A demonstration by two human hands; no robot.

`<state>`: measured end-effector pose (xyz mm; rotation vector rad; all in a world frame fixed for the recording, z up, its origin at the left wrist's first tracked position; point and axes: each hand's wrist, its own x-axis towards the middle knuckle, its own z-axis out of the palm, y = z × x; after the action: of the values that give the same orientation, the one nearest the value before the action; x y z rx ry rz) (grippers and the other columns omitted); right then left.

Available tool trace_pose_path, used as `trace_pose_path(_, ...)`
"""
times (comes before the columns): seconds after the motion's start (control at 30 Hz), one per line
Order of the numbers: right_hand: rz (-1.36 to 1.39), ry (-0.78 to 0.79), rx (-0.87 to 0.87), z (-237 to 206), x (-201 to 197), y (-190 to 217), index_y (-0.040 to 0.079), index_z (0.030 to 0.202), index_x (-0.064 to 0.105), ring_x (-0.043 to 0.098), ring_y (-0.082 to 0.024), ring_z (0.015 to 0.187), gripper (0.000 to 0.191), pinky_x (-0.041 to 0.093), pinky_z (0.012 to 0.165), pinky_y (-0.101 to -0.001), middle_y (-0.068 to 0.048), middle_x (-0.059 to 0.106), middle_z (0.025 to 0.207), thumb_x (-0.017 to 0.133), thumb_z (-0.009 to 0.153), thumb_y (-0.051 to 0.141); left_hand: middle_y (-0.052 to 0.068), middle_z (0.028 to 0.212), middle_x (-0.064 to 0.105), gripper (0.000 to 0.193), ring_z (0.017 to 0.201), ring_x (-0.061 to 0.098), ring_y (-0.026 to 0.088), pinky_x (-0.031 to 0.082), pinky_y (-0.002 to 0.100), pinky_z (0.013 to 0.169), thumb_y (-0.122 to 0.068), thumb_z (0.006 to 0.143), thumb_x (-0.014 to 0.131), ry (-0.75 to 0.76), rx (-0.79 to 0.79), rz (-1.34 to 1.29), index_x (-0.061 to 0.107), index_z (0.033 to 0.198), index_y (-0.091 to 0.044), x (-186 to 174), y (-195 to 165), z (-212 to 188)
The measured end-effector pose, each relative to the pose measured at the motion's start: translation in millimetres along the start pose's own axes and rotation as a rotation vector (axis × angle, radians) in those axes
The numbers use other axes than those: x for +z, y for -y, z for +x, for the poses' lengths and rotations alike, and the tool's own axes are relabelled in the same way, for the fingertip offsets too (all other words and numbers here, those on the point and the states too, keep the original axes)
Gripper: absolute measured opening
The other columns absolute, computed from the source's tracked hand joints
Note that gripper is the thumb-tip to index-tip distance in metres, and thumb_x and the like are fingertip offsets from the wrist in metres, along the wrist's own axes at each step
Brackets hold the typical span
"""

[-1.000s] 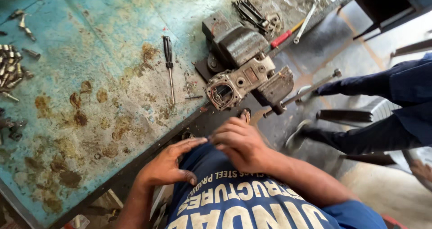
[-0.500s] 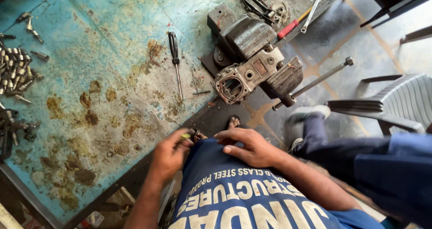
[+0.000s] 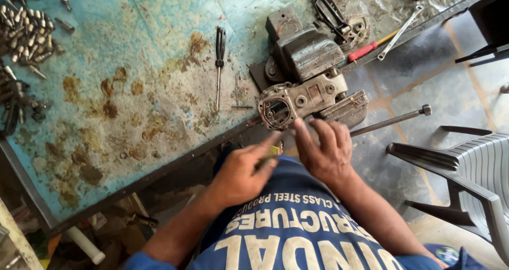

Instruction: The person secures a metal engine casing in a bench vise and uses a screwdriver and wrench to remove bolts and internal components. They then use a small flat tool to scrape and clean the interior surfaces of the casing.

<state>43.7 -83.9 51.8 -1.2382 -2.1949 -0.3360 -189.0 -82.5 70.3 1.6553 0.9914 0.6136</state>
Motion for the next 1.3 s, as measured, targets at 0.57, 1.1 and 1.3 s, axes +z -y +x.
trace_pose_path(0.57,0.531,-0.122,0.568,20,29,29,0.001,0.105,0.073,0.071,-0.025,0.084,0.014,0.057,0.073,-0.0334,-0.014,0.07,0.096,0.075,0.091,0.003,0.011,0.104,0.079,0.045,0.087,0.074,0.013,0.061,0.028,0.074,-0.02,0.092,0.075,0.004,-0.097,-0.085,0.067,0.133,-0.005,-53,26,16)
trace_pose_path(1.1,0.46,-0.241,0.761,20,52,61,-0.002,0.104,0.072,0.074,-0.023,0.089,0.017,0.061,0.078,-0.0326,-0.016,0.073,0.101,0.067,0.088,-0.004,0.006,0.1,0.079,0.038,0.089,0.072,0.011,0.059,0.027,0.078,-0.019,0.093,0.073,0.143,-0.172,-0.121,0.07,0.129,-0.006,-87,64,26)
trace_pose_path(1.3,0.29,-0.248,0.601,21,62,70,-0.002,0.104,0.074,0.07,-0.028,0.088,0.019,0.057,0.075,-0.0362,-0.017,0.071,0.099,0.07,0.085,-0.006,0.006,0.1,0.078,0.038,0.089,0.071,0.01,0.058,0.027,0.078,-0.018,0.094,0.073,0.17,-0.173,-0.13,0.07,0.129,-0.006,-86,69,31)
